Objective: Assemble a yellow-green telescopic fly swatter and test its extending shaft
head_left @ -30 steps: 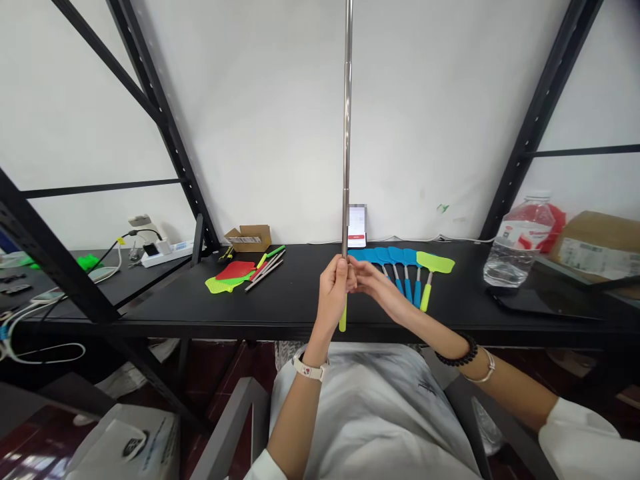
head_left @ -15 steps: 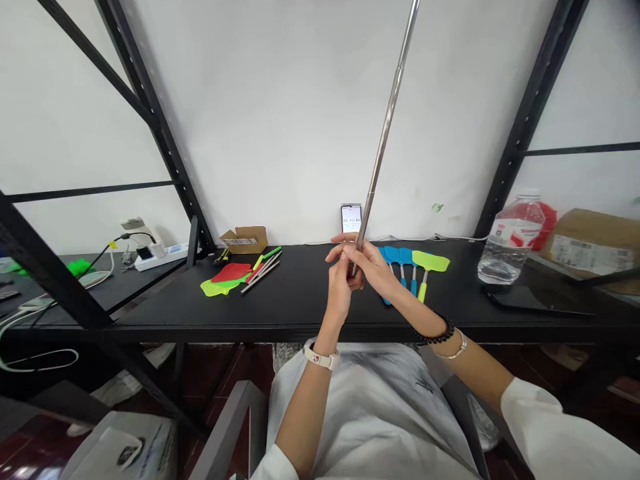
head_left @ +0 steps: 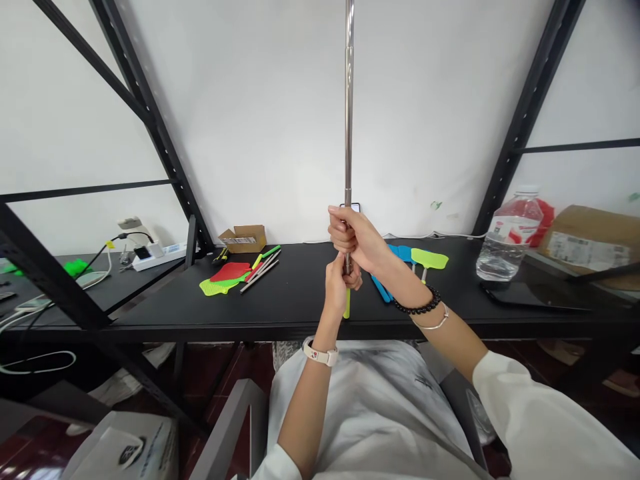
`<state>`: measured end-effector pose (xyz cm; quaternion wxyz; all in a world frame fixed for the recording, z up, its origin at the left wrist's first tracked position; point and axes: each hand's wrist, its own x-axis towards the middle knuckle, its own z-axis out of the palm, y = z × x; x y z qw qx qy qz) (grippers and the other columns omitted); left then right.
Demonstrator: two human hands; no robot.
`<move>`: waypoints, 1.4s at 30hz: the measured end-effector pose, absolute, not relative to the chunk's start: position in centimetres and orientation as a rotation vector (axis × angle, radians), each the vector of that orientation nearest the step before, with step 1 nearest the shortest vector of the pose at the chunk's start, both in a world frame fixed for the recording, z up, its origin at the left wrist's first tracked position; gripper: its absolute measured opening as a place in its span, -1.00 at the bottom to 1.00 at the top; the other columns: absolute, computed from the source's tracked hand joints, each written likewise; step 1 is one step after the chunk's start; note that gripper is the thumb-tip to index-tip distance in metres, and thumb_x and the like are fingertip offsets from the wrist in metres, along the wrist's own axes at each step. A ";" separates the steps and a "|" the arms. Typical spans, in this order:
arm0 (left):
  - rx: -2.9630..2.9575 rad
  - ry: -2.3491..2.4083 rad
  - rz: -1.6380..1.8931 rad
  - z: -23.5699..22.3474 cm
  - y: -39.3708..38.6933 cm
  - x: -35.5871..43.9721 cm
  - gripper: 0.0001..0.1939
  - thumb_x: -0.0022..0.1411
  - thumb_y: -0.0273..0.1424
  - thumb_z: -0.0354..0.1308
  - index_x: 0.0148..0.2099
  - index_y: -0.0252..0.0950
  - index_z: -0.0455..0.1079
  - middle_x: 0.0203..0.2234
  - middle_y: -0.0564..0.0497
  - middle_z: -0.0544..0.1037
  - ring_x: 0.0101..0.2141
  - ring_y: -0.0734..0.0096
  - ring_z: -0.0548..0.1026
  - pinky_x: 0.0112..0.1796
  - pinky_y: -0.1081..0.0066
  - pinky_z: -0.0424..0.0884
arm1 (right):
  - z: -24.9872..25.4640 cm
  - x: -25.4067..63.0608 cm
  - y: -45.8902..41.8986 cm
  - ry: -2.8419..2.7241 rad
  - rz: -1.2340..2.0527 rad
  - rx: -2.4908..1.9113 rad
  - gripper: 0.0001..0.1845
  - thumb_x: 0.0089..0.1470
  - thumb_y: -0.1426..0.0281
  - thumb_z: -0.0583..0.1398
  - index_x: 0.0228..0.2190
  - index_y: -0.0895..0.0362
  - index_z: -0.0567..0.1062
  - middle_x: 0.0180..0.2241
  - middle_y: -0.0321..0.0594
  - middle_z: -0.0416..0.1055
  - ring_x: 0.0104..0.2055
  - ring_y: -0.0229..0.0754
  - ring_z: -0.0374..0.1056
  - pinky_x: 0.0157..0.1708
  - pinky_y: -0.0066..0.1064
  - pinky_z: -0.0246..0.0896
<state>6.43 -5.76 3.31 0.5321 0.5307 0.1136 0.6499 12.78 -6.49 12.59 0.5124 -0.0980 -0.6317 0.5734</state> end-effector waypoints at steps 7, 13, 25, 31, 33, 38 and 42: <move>1.267 0.216 1.453 3.4 -5.7 6.2 -0.50 0.17 -0.12 -0.07 -0.68 -0.33 0.10 -0.83 0.22 -0.14 -0.79 0.71 -0.16 -0.71 0.57 -0.17 | 12.1 12.9 -5.8 -1.508 1.430 -0.217 -0.51 0.04 0.32 0.10 -0.72 0.13 -0.07 -0.77 -0.50 -0.26 -0.74 -0.48 -0.35 -0.77 -0.56 -0.41; 1.223 0.303 1.440 3.0 -5.5 6.1 -0.48 0.19 -0.08 -0.15 -0.68 -0.31 0.05 -0.83 0.19 -0.09 -0.78 0.69 -0.14 -0.69 0.56 -0.15 | 11.6 12.6 -6.7 -1.546 1.361 -0.215 -0.51 0.01 0.34 0.11 -0.74 0.13 -0.07 -0.78 -0.49 -0.24 -0.75 -0.49 -0.33 -0.76 -0.54 -0.42; 0.874 0.645 1.580 4.1 -2.5 5.4 -0.57 0.27 -0.36 -0.16 -0.65 -0.28 -0.10 -0.81 0.20 -0.11 -0.79 0.68 -0.12 -0.72 0.59 -0.12 | 11.2 9.3 -3.0 -1.667 1.239 -0.361 -0.53 -0.02 0.38 0.12 -0.77 0.13 -0.02 -0.80 -0.49 -0.19 -0.75 -0.50 -0.31 -0.73 -0.52 -0.42; 1.044 0.456 1.339 4.5 -0.7 6.1 -0.45 0.25 -0.11 -0.18 -0.70 -0.29 -0.07 -0.87 0.19 -0.06 -0.83 0.72 -0.12 -0.74 0.58 -0.18 | 12.1 11.3 -0.8 -1.517 1.266 -0.393 -0.56 -0.02 0.45 0.06 -0.72 0.10 -0.10 -0.79 -0.50 -0.24 -0.74 -0.48 -0.36 -0.75 -0.55 -0.43; 1.055 0.437 1.316 4.5 -0.4 6.0 -0.42 0.24 -0.08 -0.18 -0.72 -0.29 -0.07 -0.88 0.19 -0.08 -0.84 0.72 -0.13 -0.74 0.58 -0.19 | 12.2 11.3 -0.6 -1.530 1.260 -0.393 -0.56 -0.03 0.45 0.06 -0.72 0.10 -0.11 -0.79 -0.50 -0.25 -0.74 -0.48 -0.36 -0.76 -0.56 -0.43; 1.087 0.446 1.220 4.6 0.1 5.6 -0.39 0.23 -0.06 -0.21 -0.76 -0.28 -0.09 -0.89 0.20 -0.15 -0.85 0.72 -0.15 -0.75 0.57 -0.19 | 11.6 11.2 0.2 -1.544 1.302 -0.378 -0.56 -0.04 0.43 0.06 -0.72 0.10 -0.13 -0.78 -0.50 -0.27 -0.74 -0.49 -0.38 -0.77 -0.56 -0.45; 1.069 0.424 1.193 4.3 0.7 5.6 -0.41 0.24 -0.10 -0.22 -0.74 -0.25 -0.19 -0.88 0.19 -0.16 -0.85 0.72 -0.16 -0.76 0.57 -0.18 | 10.4 11.6 0.6 -1.498 1.332 -0.387 -0.57 -0.06 0.44 0.06 -0.72 0.10 -0.12 -0.78 -0.50 -0.26 -0.74 -0.49 -0.39 -0.77 -0.56 -0.46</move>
